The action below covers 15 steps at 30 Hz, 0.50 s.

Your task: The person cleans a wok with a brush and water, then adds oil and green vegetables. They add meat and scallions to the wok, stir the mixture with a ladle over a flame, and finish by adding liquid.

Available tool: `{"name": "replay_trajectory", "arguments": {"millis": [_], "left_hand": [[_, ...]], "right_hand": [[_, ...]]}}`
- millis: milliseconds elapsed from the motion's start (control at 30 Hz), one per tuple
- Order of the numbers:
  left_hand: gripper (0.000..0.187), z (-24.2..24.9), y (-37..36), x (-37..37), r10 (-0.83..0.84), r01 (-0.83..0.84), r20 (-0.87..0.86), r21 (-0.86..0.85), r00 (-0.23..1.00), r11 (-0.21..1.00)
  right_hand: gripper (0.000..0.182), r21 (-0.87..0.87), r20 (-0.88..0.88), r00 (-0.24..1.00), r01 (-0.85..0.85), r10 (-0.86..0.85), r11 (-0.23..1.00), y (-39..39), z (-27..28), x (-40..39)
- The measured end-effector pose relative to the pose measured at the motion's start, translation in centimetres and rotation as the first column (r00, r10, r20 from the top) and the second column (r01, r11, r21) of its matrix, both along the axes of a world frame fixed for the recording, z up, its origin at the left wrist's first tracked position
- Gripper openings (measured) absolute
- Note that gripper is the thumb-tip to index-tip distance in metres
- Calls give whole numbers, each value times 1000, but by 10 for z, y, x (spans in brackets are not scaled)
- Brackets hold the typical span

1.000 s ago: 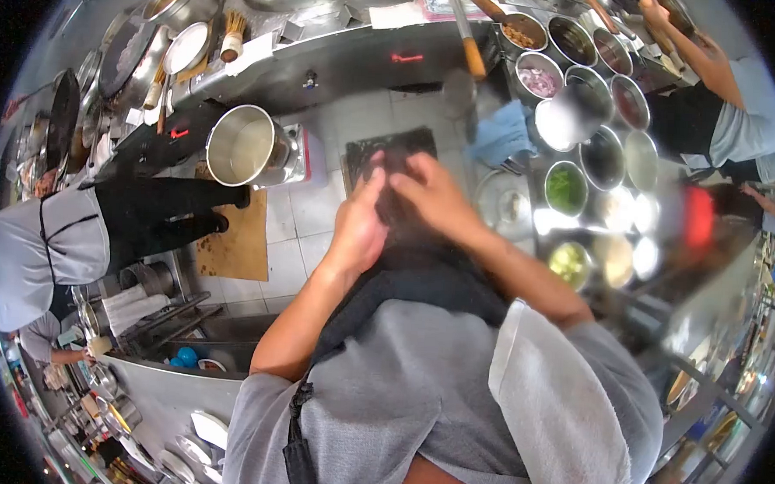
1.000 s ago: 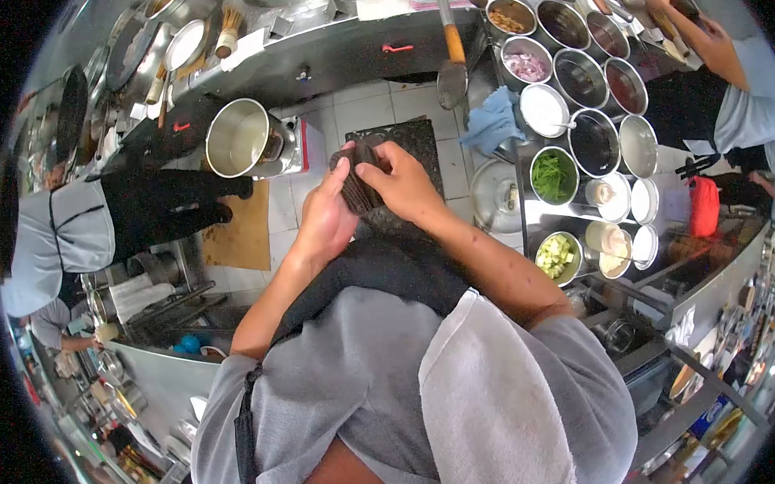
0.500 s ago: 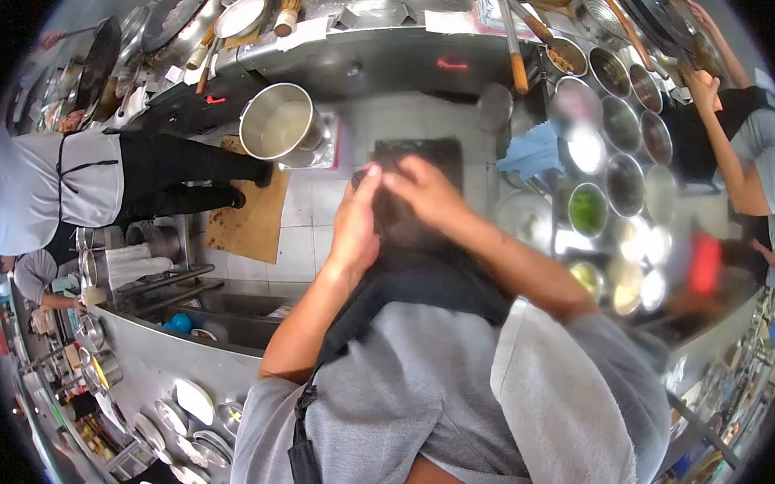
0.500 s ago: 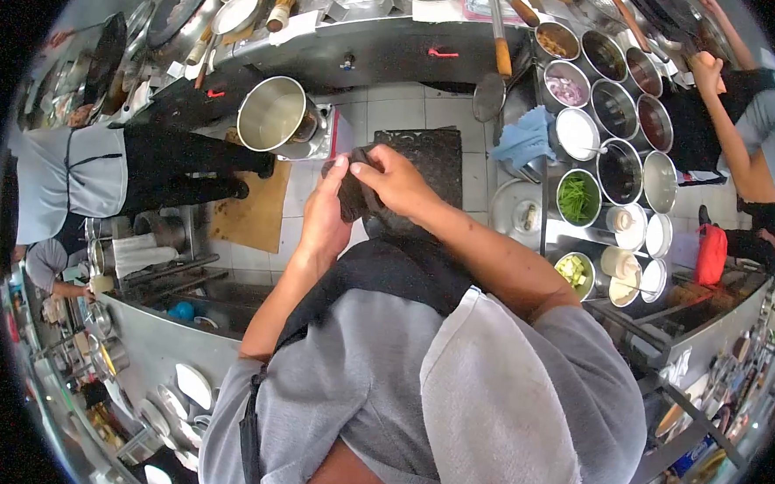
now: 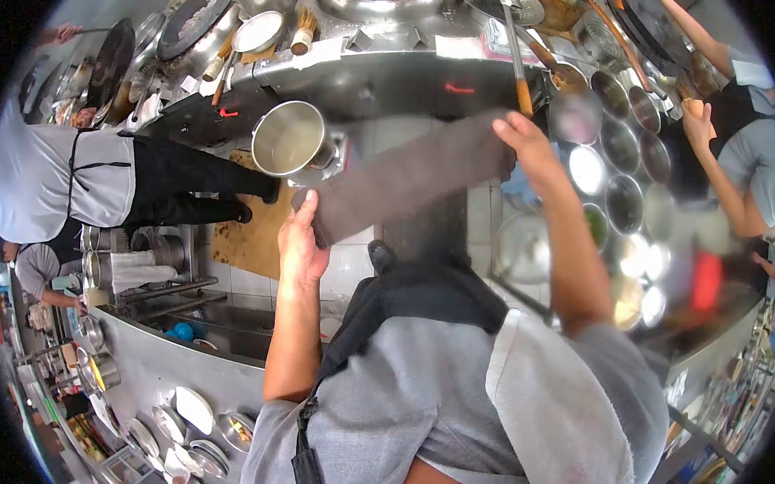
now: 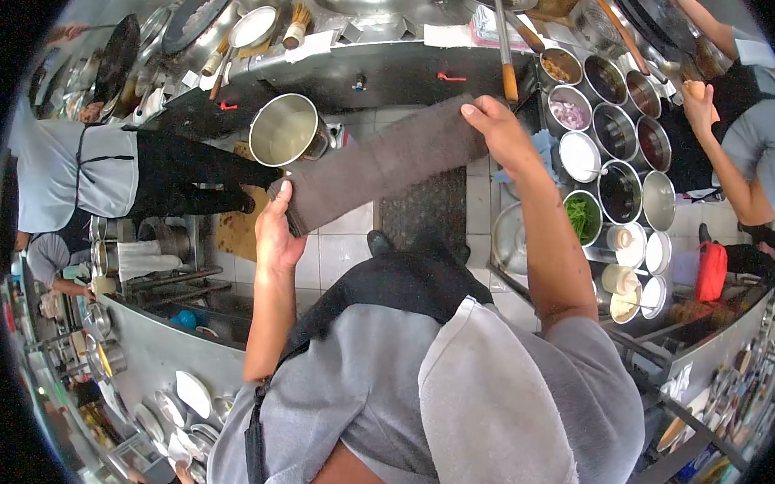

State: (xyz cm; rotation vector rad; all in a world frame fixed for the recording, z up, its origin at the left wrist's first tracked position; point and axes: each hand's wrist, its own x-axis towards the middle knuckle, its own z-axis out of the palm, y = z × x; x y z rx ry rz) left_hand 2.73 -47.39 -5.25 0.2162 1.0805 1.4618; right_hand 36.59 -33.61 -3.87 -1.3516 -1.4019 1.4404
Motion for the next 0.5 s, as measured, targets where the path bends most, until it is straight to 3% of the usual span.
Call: {"name": "replay_trajectory", "arguments": {"millis": [133,200,233,267,300,333,367,433,500], "left_hand": [[40,31,15,5,103,-93,-100,102,990,990],[42,45,18,3,99,-83,-140,110,985,990],[45,48,18,2,88,-69,-177,112,980,991],[45,49,18,1,102,-82,-181,118,978,990],[49,49,19,1,46,-20,-312,84,949,996],[53,51,18,1,-9,29,-437,39,899,999],[60,63,16,10,-23,0,-553,-41,833,999],[64,19,14,-6,-128,80,-674,-101,728,992],[66,21,13,0,-160,153,-571,-62,805,986]], "right_hand": [[24,-61,-164,985,39,-48,997,7,15,-25],[27,-276,-397,908,20,-133,961,12,-6,-33],[27,-272,-401,908,10,-123,962,14,-27,-34],[30,-392,-445,886,-59,-133,918,15,-53,-33],[34,-495,-488,862,-140,-141,857,20,-72,-35],[34,-482,-499,859,-167,-112,860,19,-83,-40],[39,-538,-535,831,-198,-151,819,12,-92,-46],[44,-576,-580,799,-263,-160,774,2,-95,-60],[53,-671,-197,957,27,-214,741,-5,-88,-71]]}}
